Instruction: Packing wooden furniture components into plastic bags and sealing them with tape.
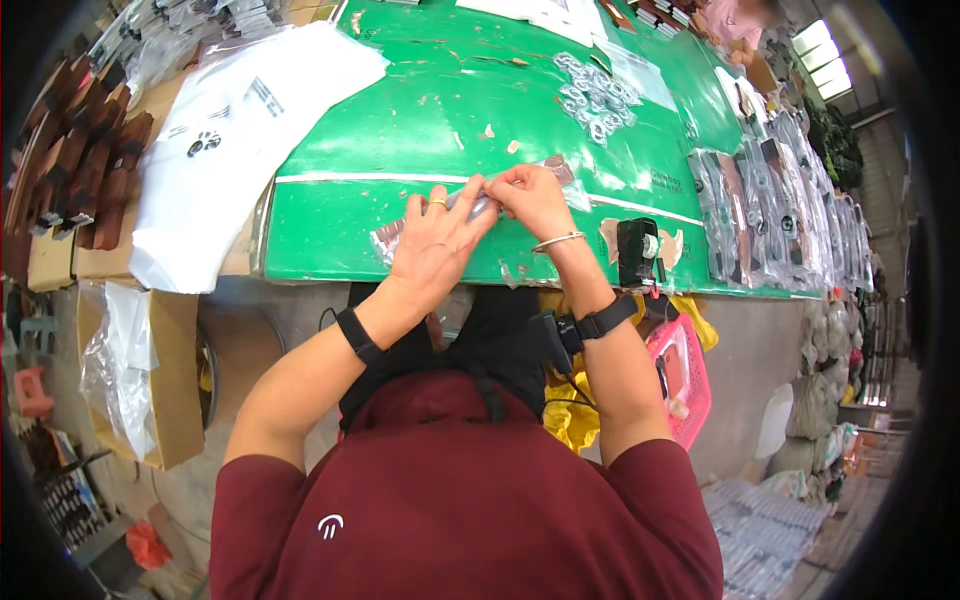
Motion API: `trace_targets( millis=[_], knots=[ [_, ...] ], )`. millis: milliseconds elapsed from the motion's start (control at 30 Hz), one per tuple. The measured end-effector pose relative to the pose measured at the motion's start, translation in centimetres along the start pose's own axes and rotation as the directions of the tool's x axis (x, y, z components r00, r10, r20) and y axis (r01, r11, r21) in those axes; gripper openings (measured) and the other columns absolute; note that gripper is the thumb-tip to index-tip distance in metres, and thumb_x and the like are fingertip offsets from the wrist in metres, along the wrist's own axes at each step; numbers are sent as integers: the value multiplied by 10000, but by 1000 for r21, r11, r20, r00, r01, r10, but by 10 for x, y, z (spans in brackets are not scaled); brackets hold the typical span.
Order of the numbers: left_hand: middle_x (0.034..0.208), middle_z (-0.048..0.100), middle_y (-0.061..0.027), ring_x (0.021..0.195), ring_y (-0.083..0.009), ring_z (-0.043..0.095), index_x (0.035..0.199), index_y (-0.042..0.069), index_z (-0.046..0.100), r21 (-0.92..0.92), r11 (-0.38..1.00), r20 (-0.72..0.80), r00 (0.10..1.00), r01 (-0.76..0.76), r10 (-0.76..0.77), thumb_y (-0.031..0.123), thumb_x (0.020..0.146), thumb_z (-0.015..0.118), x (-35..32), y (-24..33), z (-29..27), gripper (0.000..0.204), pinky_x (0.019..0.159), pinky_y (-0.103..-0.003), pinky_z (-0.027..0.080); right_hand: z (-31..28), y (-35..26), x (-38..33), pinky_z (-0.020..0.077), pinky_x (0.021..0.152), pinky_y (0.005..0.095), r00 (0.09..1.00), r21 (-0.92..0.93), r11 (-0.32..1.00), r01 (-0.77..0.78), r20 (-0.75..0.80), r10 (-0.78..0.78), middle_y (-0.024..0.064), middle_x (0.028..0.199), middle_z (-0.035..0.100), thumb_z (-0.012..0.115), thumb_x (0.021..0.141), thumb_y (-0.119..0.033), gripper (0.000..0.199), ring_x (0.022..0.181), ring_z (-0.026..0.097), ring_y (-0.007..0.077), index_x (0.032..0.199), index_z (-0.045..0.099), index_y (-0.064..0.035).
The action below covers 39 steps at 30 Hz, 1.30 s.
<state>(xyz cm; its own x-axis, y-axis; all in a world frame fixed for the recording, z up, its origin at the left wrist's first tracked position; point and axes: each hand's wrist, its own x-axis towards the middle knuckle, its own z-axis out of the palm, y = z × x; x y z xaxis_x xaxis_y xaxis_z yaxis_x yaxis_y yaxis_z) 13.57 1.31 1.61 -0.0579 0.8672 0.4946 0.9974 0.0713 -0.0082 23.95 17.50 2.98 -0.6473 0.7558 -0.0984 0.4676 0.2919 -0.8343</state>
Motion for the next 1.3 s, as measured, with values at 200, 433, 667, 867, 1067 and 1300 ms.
trace_targets(
  millis=[200,433,667,867,1067,1300],
  knots=[
    [1424,561,-100,1052,-390,617,1358,228,605,-55,995,84,994,79,-74,105,887,595,6,-9,5,487,861,-466,460,-16,0,-15,529,665,283,999,298,955,-3,34,-7,99,833,724,795,810,-206,341,747,668,140,1003,702,59],
    [1429,562,-79,1070,-367,607,1375,244,589,-60,992,129,986,110,-101,125,899,613,8,-9,1,491,847,-455,461,0,13,-31,496,648,246,997,430,900,-76,4,82,53,830,704,763,869,-161,344,720,614,90,1120,683,61],
    [1429,562,-82,1075,-372,600,1391,240,571,-106,988,142,985,114,-98,141,914,630,9,-11,-1,490,858,-444,444,-9,18,-23,499,681,248,993,447,890,-93,111,48,49,859,703,741,885,-155,367,755,615,92,1209,679,7],
    [1450,549,-61,1081,-368,590,1354,222,577,-150,979,169,979,136,-110,128,893,652,11,-12,-4,476,861,-449,437,-15,13,-24,532,792,265,972,544,817,-191,221,80,67,1003,708,731,899,-159,464,887,646,113,1322,610,-11],
    [1457,545,-42,1055,-336,585,1318,198,583,-173,974,163,980,146,-118,103,873,671,13,-12,-8,464,867,-442,430,-16,17,-19,526,801,266,967,543,825,-158,254,19,52,980,707,729,902,-166,465,890,643,109,1322,605,-10],
    [1301,638,-40,1011,-312,583,1326,141,537,-254,944,218,963,210,-156,87,864,686,16,-13,-16,488,850,-427,414,-15,27,-14,497,790,226,952,532,838,-119,300,-55,0,949,696,728,922,-172,477,833,599,66,1348,574,-25]
  ],
)
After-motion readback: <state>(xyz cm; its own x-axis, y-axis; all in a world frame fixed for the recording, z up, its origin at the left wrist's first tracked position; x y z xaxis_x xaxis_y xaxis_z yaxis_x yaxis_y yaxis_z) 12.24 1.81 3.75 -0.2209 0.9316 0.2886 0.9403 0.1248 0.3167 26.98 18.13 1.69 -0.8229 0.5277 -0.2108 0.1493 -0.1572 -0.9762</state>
